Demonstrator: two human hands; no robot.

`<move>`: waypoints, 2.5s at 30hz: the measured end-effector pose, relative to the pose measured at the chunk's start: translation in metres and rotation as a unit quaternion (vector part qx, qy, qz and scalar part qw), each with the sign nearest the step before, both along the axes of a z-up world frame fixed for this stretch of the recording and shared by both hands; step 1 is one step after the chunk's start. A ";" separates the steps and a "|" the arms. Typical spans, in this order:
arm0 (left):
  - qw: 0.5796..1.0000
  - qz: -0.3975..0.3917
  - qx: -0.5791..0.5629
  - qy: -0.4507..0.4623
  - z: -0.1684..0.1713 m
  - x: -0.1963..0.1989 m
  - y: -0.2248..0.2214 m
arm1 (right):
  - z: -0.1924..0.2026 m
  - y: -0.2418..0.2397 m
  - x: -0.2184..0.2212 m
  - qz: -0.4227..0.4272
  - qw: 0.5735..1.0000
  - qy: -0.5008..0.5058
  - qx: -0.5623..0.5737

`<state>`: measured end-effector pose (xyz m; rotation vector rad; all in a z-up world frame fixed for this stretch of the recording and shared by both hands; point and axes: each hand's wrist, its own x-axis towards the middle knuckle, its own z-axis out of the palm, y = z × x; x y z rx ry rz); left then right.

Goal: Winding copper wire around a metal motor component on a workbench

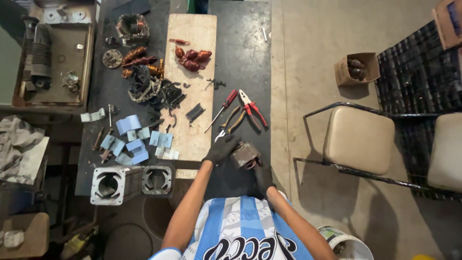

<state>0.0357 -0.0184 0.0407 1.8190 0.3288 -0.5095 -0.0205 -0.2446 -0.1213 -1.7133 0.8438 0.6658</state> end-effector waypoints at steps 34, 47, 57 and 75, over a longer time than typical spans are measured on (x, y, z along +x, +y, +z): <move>0.976 0.163 -0.118 0.087 -0.023 -0.049 0.009 | 0.170 0.017 -0.017 0.261 0.963 -0.068 0.010; 0.990 0.091 -0.099 0.031 -0.050 -0.046 0.021 | 0.193 -0.086 -0.027 0.333 0.940 -0.077 -0.012; 0.989 0.114 -0.069 0.072 -0.025 -0.082 0.013 | 0.138 -0.051 -0.022 0.374 0.916 -0.110 -0.098; 0.994 0.084 -0.001 0.072 -0.011 -0.099 0.017 | 0.203 -0.184 -0.027 0.225 0.969 0.037 -0.094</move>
